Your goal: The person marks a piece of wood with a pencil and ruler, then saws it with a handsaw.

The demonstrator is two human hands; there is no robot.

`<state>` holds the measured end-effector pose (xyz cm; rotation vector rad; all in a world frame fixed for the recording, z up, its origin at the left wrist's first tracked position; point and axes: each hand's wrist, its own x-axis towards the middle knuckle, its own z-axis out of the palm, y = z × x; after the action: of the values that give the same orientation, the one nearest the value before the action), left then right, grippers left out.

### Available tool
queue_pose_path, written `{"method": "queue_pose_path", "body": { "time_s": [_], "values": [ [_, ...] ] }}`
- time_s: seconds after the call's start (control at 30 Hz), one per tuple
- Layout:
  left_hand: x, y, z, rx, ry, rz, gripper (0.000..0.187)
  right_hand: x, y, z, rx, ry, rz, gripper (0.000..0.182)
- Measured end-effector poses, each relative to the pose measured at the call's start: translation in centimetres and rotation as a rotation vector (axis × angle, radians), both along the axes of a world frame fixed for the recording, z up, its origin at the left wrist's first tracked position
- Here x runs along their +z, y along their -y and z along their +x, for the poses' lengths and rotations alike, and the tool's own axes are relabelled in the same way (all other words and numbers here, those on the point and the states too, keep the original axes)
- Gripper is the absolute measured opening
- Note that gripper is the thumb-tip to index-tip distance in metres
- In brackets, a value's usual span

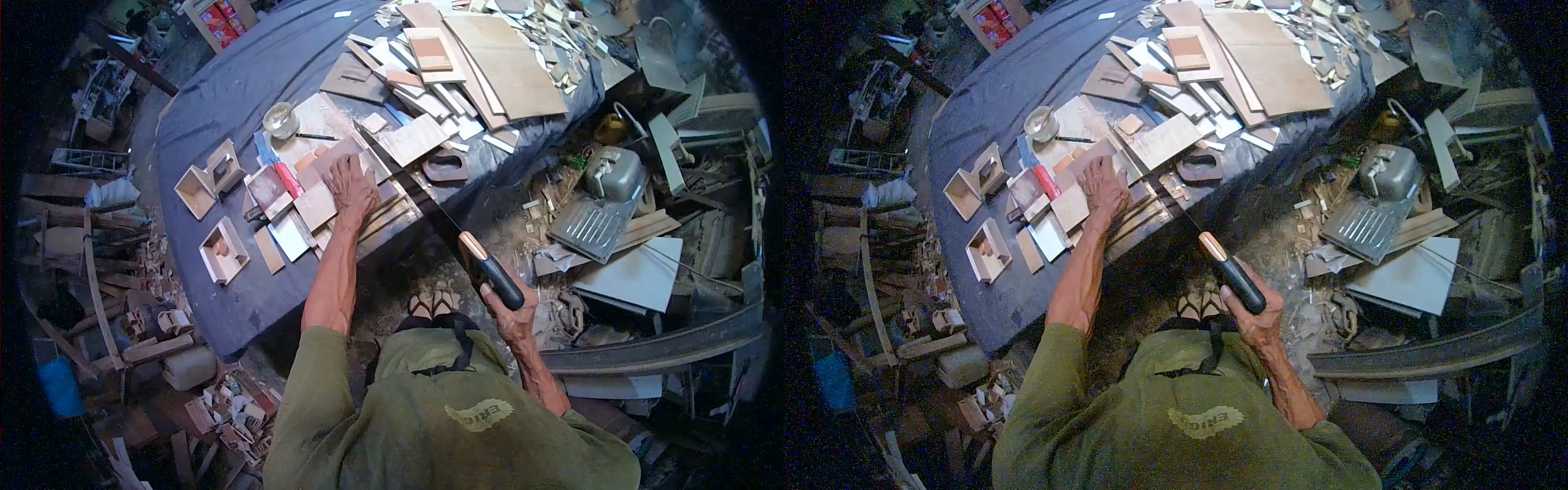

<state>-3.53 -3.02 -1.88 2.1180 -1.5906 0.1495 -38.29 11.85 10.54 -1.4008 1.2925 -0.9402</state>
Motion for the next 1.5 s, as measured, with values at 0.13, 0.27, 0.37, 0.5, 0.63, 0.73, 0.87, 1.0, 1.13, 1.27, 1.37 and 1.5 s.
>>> {"method": "queue_pose_path", "body": {
  "time_s": [0.13, 0.27, 0.37, 0.5, 0.63, 0.73, 0.87, 1.0, 1.13, 1.27, 1.37, 1.5],
  "values": [
    [0.2, 0.6, 0.0, 0.048, -0.061, -0.013, 0.038, -0.3, 0.0, 0.3, 0.003, 0.0, -0.082, 0.048],
    [0.0, 2.3, 0.4, 0.169, -0.066, 0.033, 0.033, -0.1, -0.3, 0.2, -0.008, -0.009, -0.032, 0.048],
    [0.2, 3.0, 0.4, 0.241, -0.112, 0.06, 0.029, -0.5, -0.6, 0.1, -0.019, -0.018, -0.015, 0.048],
    [0.4, 3.7, 0.5, 0.316, -0.171, 0.056, 0.025, -0.6, -0.8, 0.1, -0.003, -0.063, 0.006, 0.05],
    [0.2, 3.7, 0.1, 0.341, -0.202, -0.025, 0.024, -1.5, -0.9, -0.4, 0.024, -0.101, -0.122, 0.053],
    [0.5, 3.9, 0.4, 0.35, -0.199, 0.002, 0.025, -1.4, -0.7, -0.3, 0.06, -0.083, -0.201, 0.054],
    [0.4, 4.0, 0.1, 0.363, -0.199, 0.0, 0.025, -0.5, -0.6, -0.8, 0.105, -0.094, -0.191, 0.053],
    [1.0, 4.1, 0.0, 0.387, -0.222, 0.036, 0.025, 1.1, -0.8, -1.0, 0.066, -0.059, 0.035, 0.052],
    [0.6, 4.0, 0.0, 0.378, -0.215, 0.012, 0.024, 0.2, -0.5, -1.9, 0.113, -0.107, -0.07, 0.054],
    [1.2, 4.1, 0.1, 0.363, -0.235, 0.052, 0.024, 1.2, 0.0, -1.7, 0.18, -0.103, -0.185, 0.059],
    [0.4, 4.0, 0.3, 0.355, -0.238, 0.039, 0.025, 1.1, -0.2, -1.6, 0.209, -0.148, -0.195, 0.061],
    [0.7, 4.2, 0.5, 0.334, -0.269, 0.078, 0.025, 0.9, 0.1, -0.7, 0.208, -0.12, -0.209, 0.061]
  ]
}}
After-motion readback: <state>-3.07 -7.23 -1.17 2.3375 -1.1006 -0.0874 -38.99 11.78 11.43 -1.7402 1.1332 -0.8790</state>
